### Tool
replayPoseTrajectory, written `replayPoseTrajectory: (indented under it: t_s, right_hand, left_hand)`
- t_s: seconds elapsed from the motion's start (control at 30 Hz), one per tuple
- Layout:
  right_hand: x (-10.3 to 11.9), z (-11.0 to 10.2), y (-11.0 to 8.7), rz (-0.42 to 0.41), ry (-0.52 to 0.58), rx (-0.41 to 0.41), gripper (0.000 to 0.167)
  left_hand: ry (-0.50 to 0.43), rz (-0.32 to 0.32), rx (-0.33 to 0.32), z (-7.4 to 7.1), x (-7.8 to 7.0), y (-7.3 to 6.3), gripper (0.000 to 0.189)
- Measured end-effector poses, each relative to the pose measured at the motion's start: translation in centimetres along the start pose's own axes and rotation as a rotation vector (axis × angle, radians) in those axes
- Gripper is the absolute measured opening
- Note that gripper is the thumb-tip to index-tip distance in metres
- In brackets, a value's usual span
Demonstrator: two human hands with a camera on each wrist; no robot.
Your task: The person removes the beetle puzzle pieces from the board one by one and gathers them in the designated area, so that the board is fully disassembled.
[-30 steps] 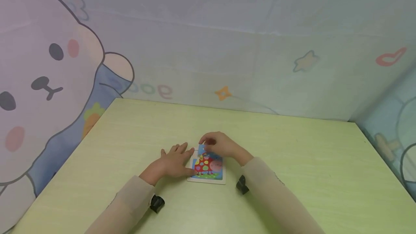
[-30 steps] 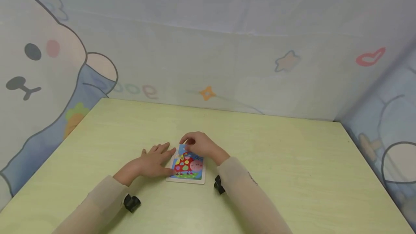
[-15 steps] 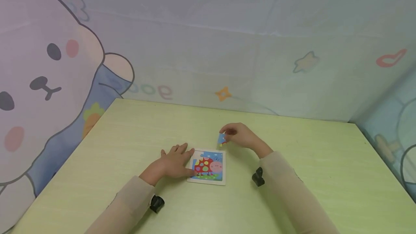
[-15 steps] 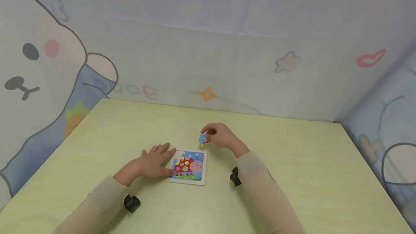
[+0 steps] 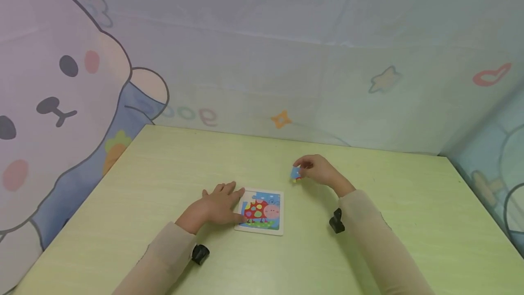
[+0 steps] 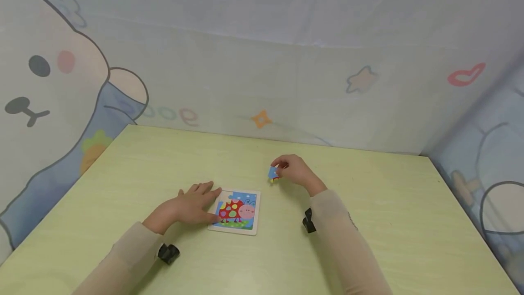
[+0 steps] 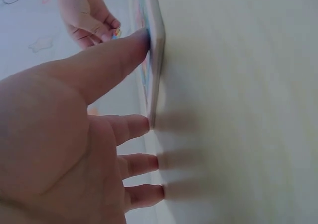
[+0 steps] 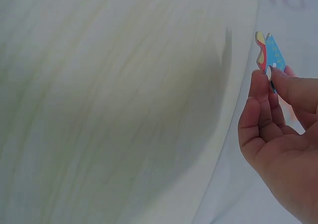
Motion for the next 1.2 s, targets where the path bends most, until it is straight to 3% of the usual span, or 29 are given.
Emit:
replayPoseTrajectory:
  t_s: [0.53,1.2]
  right_hand:
    - [-1.8,-0.8,0.6,0.06,-0.043,-0.006,0.028]
    - [-3.3,-0.1,1.4,0.093,-0.13,-0.01,0.026]
  left_hand:
    - [0.023,0.016,-0.002,-0.4,-0.1,-0.2,0.079]
    - [0.018,0.013,0.007,-0.2,0.0,-0.1,0.078]
Point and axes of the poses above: each hand's wrist, its own y-axis towards the middle knuckle, its own z-axis out of the palm, x = y × z, the point moved 9 cm from there along y, towards the middle knuckle, and after that the axes turned 5 degrees about x, right-handed, at the moved point
